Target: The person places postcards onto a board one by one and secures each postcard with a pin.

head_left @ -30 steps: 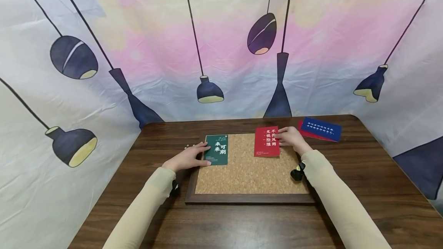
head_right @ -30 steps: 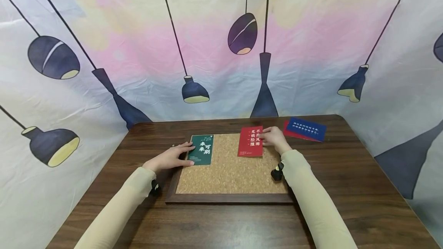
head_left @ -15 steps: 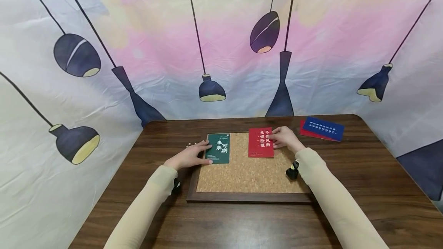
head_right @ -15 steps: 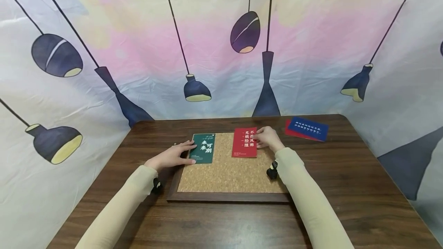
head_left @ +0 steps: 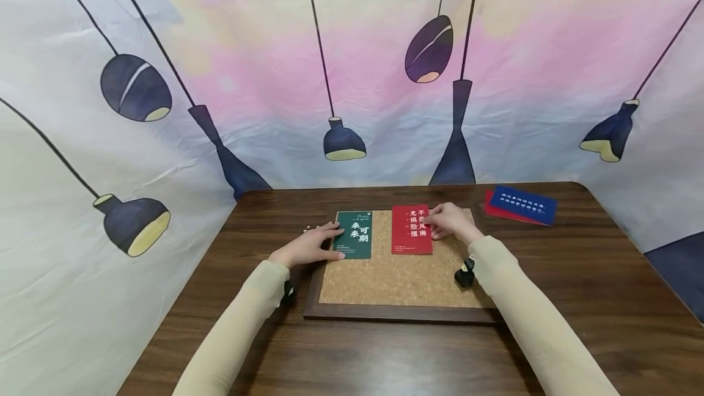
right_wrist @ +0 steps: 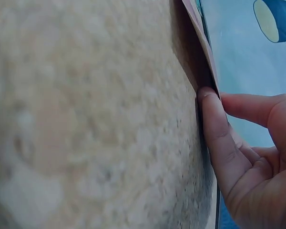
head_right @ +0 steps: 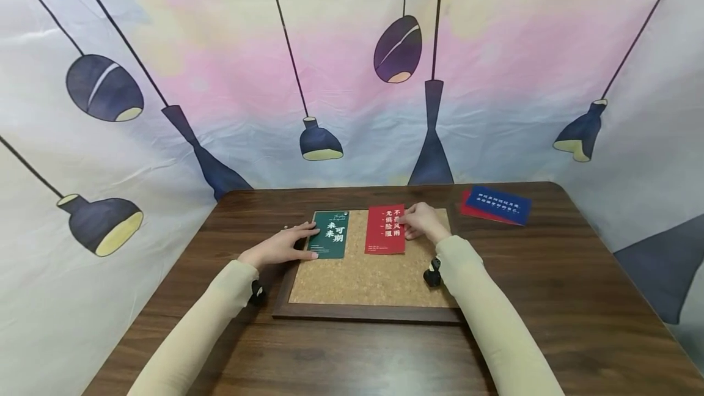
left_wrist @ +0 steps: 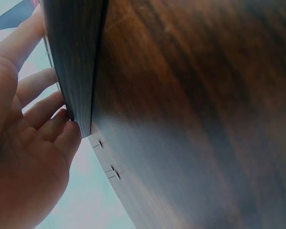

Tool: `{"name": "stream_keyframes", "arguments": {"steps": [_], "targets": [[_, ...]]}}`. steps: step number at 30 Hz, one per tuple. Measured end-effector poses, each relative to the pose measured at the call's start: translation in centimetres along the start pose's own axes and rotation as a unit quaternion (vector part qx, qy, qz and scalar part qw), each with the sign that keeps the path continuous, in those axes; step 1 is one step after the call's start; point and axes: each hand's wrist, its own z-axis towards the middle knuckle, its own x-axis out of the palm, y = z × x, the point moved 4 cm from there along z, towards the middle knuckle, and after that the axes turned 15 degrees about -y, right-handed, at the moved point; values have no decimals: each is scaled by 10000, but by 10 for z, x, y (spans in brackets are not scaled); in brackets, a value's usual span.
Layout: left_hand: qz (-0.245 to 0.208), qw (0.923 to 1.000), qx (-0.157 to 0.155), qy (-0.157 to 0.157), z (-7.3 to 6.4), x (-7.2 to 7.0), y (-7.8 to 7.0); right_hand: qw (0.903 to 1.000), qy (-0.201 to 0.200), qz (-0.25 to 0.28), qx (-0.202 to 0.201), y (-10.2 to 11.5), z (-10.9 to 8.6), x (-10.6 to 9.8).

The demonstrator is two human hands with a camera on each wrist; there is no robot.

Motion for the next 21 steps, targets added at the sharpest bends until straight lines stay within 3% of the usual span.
{"name": "stream_keyframes", "arguments": {"steps": [8, 21], "targets": [[25, 10000, -24, -11, 2, 2, -1, 9998, 167, -45, -25, 1, 0, 7], [-23, 10000, 34, -15, 3, 3, 1, 9999, 35, -161, -5, 4, -1, 14]]}}
